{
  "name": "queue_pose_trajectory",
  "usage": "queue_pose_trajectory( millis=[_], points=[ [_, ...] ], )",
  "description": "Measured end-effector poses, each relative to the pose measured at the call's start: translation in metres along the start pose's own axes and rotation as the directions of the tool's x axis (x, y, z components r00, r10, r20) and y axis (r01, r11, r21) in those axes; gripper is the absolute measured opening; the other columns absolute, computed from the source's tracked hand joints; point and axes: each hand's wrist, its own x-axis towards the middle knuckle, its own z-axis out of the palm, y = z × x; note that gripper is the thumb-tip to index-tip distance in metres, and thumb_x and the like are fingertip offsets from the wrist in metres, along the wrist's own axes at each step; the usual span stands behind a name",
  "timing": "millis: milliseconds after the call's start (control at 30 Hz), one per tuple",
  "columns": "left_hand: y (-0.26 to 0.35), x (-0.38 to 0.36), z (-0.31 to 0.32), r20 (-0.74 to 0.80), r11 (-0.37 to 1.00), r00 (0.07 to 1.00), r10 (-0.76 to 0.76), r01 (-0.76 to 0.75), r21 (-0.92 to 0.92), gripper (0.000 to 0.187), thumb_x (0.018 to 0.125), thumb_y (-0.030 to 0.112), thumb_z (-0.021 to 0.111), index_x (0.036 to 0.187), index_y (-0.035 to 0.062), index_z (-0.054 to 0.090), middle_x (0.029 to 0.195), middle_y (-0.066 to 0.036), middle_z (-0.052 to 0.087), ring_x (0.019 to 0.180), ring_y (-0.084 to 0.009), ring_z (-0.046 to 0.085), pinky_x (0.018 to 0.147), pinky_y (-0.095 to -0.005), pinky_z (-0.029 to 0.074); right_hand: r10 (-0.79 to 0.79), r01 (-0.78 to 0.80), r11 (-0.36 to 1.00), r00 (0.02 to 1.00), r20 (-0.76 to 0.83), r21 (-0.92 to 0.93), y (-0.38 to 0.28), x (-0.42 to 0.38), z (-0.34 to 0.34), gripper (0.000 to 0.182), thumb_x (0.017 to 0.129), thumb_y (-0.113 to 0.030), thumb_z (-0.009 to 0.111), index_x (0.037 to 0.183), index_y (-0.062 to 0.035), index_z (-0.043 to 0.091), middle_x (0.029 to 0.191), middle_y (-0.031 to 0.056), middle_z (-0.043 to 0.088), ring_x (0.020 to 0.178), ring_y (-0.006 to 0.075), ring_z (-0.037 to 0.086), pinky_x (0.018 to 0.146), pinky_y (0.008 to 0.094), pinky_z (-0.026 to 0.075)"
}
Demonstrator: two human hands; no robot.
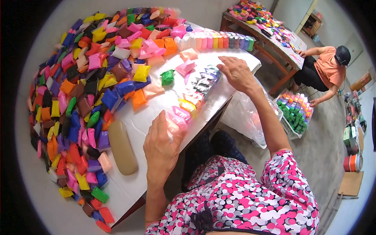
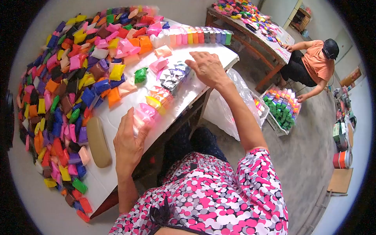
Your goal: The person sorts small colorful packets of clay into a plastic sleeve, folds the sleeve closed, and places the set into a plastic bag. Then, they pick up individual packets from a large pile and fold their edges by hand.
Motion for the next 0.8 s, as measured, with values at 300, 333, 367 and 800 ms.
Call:
queue_pose_trajectory(
  millis=[300, 333, 367, 800],
  points=[
    [-0.011, -0.007, -0.013, 0.018, 0.978, 0.999, 0.046, -0.041, -0.205, 0.054, 0.070, 0.006, 0.074, 0.120, 0.0027, 0.053, 0.112, -0.016, 0.061, 0.103, -0.0360, 0.059, 0.089, -0.0414, 0.047, -0.073, 0.010, 0.682, 0.996, 0.055, 0.731, 0.003, -0.038, -0.010, 0.090, 0.061, -0.023, 0.084, 0.143, -0.0139, 0.047, 0.129, 0.0088, 0.056, 0.122, 0.0233, 0.052, 0.097, 0.0376, 0.046],
    [-0.015, -0.007, -0.014, -0.029, 0.973, 0.993, 0.118, -0.121, -0.197, 0.055, 0.069, 0.004, 0.074, 0.119, 0.0033, 0.054, 0.113, -0.016, 0.061, 0.104, -0.0358, 0.059, 0.090, -0.0413, 0.047, -0.091, 0.040, 0.715, 0.995, 0.036, 0.698, 0.002, -0.046, -0.016, 0.089, 0.059, -0.020, 0.082, 0.141, -0.0149, 0.048, 0.127, 0.0097, 0.057, 0.122, 0.0238, 0.052, 0.097, 0.0372, 0.046],
    [-0.019, -0.009, -0.015, -0.077, 0.962, 0.979, 0.187, -0.199, -0.187, 0.056, 0.067, 0.002, 0.074, 0.118, 0.0039, 0.054, 0.115, -0.015, 0.061, 0.105, -0.0356, 0.058, 0.092, -0.0413, 0.046, -0.112, 0.071, 0.745, 0.994, 0.020, 0.664, 0.002, -0.054, -0.017, 0.088, 0.057, -0.017, 0.080, 0.140, -0.0159, 0.050, 0.124, 0.0106, 0.059, 0.122, 0.0242, 0.053, 0.097, 0.0368, 0.047],
    [0.026, 0.001, -0.030, 0.132, 0.917, 0.959, 0.250, -0.278, 0.285, 0.091, 0.061, 0.021, 0.084, 0.139, 0.0053, 0.041, 0.139, -0.017, 0.045, 0.129, -0.0332, 0.044, 0.111, -0.0497, 0.030, -0.177, 0.230, 0.742, 0.973, -0.147, 0.630, -0.030, -0.096, -0.005, 0.062, 0.061, -0.011, 0.081, 0.118, -0.0062, 0.057, 0.116, 0.0135, 0.061, 0.113, 0.0298, 0.058, 0.099, 0.0408, 0.045]
  ],
)
